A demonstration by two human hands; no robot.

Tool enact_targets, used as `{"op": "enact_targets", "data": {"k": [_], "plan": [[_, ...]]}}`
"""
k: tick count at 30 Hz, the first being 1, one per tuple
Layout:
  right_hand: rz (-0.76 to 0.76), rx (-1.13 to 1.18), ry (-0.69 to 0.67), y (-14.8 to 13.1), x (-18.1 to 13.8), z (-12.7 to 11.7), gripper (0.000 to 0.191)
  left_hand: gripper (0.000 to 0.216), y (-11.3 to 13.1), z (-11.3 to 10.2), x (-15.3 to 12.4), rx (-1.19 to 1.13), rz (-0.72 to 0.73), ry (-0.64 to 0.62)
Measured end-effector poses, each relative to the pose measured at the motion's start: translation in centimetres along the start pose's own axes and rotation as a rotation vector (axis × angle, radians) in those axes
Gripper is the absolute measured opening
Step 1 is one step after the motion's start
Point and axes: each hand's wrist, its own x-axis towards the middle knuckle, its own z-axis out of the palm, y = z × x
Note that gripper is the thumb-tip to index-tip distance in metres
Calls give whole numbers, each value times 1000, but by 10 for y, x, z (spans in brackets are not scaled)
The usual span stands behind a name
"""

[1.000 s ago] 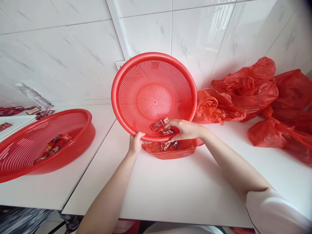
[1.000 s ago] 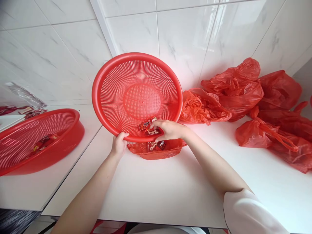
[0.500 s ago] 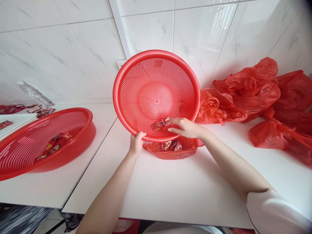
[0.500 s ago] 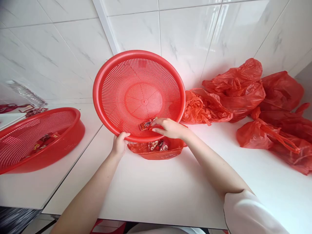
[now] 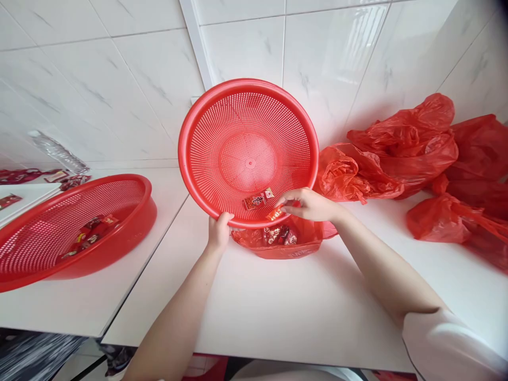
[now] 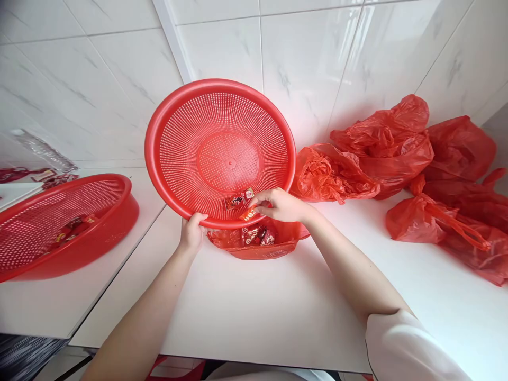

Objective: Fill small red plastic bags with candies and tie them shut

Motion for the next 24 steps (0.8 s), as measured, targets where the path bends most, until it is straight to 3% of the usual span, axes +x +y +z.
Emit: {"op": "enact_targets", "data": {"k": [4,9,12,14,17,21,24], "plan": [[-3,-60,-14,-1,0,-2,29,27,1,0,1,-13,-26,-1],[-58,-230,72,11,5,10,34,26,-1,3,-4,30,-40,-70],[27,-349,61,17,5,23,47,22,-3,7,-10,46,-55,-117],[113,-392,-25,19,5,29,60,18,-5,9,-14,56,-59,-137],[139,-354,-150,17,5,32,66,14,-7,9,-15,74,-47,-111],[-19,-228,-185,15,5,27,69,14,-8,7,-10,64,-38,-83],[-98,-108,-149,13,6,26,51,17,-6,5,-6,55,-34,-70]]}}
